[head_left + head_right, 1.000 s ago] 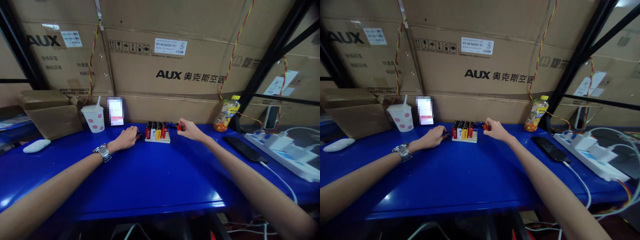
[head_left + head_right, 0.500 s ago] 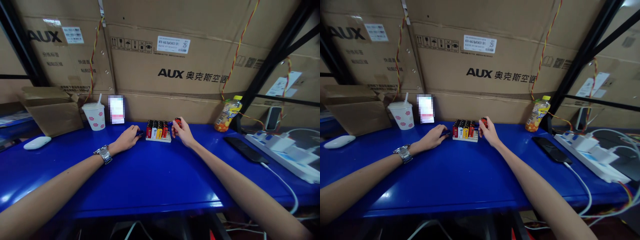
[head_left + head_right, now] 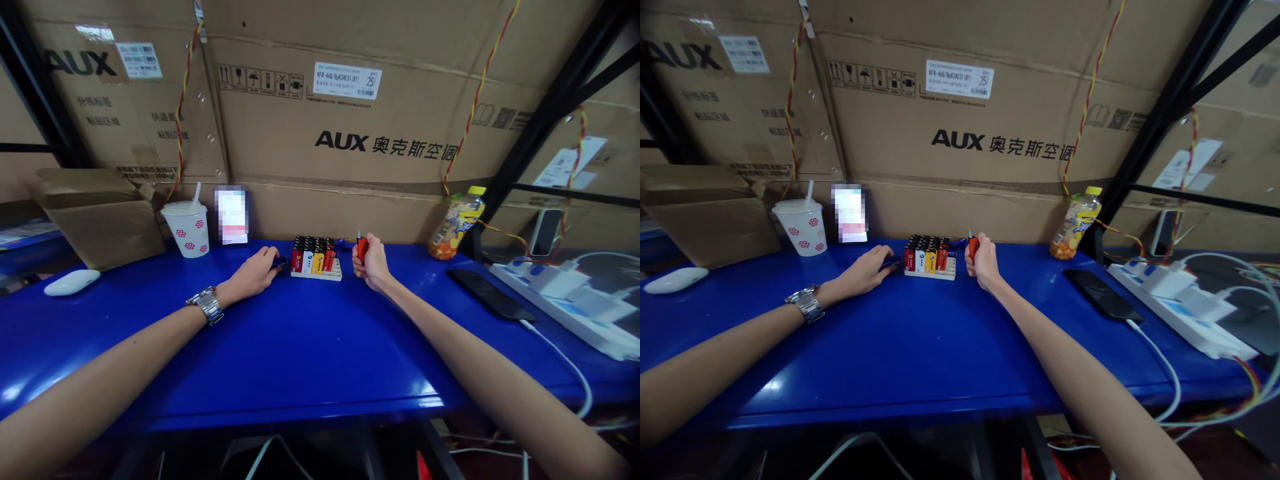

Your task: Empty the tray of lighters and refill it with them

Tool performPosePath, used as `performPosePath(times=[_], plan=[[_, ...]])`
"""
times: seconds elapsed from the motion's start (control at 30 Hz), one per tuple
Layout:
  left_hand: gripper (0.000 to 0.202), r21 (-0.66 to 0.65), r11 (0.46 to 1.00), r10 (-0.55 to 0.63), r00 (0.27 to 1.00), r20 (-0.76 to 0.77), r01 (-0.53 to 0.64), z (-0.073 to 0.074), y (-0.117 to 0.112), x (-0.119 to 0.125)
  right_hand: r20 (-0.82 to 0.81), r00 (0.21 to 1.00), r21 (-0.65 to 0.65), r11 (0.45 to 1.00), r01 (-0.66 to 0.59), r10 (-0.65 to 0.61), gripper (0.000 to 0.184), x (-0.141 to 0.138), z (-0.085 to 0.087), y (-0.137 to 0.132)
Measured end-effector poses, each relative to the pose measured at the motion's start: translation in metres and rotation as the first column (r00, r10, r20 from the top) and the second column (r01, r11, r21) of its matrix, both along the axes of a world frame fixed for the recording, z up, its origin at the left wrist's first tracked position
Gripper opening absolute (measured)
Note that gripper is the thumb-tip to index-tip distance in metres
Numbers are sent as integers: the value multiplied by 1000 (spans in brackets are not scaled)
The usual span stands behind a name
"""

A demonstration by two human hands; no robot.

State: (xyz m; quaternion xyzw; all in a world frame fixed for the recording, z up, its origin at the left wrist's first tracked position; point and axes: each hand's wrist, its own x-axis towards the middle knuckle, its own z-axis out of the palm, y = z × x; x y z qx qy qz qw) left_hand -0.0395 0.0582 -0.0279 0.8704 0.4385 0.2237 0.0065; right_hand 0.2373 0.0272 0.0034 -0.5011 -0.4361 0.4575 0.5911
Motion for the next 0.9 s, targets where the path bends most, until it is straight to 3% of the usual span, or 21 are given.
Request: performPosePath(times=[0.17,0.27,0.33,0.57,0.77,0.9], plan=[[22,-13,1000,21,1000,-7,-21,2,-2,0,154,983,164,979,-124,99,46,9,1,3],[26,-24,1000,14,1000,9,-14,4,-5,1,424,905,369,914,-170,-3,40,17,3,4],[27,-14,1000,-12,1000,28,13,6,-7,1,541,838,435,875,-211,-67,39,20,4,3],[25,15,1000,19,996,88,-20,9,-8,1,494,856,344,869,-356,155,39,12,-2,-3],[20,-23,998,61,975,213,-57,13,-11,3,531,830,295,881,-369,170,43,2,-6,-4],[19,-149,987,101,937,334,-53,16,-13,4,558,827,349,887,-303,63,49,8,-6,-3]])
